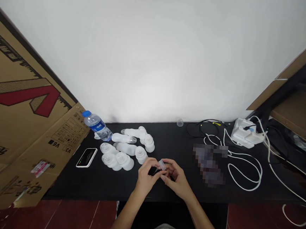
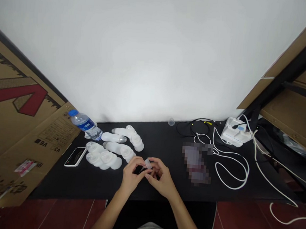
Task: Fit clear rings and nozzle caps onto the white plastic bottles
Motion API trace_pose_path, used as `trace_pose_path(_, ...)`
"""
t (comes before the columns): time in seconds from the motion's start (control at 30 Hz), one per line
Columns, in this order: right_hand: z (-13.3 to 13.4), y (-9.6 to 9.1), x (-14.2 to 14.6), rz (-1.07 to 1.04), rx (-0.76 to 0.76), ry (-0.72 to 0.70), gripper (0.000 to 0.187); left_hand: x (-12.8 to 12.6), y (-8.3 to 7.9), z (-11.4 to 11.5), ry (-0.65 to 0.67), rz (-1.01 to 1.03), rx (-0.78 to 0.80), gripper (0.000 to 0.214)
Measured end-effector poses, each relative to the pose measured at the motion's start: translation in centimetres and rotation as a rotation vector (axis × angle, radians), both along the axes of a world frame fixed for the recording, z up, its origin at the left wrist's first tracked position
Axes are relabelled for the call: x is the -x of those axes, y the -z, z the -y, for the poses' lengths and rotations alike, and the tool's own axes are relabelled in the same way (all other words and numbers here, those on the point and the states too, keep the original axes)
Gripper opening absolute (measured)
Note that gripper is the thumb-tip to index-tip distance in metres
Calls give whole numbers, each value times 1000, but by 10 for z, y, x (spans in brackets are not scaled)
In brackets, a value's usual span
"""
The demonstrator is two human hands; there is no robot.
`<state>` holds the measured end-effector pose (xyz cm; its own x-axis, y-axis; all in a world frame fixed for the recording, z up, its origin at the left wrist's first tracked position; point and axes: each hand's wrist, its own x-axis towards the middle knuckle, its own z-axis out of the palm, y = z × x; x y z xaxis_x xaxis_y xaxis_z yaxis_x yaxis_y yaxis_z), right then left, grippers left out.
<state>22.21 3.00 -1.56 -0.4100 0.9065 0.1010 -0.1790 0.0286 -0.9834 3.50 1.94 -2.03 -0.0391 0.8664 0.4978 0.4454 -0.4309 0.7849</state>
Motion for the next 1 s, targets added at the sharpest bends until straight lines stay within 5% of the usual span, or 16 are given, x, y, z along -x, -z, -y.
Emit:
trace_pose_path(0.17, 0, 5, 1, -41, 34, -34, 50, -3, -4, 2, 6, -14, -24, 21)
trace_pose_path(0.4, -2, 12, 5, -47, -15, 128, 39, -8, -3, 1, 36, 17, 9, 24)
trace_pose_path(0.8, 0, 2, -2, 44, -31, 2, 56, -1, 0, 3, 96, 48, -15, 29)
trace_pose_path(1.0, 1, 5, 0, 77, 1, -20, 87, -6, 5, -1, 49, 132, 56, 33)
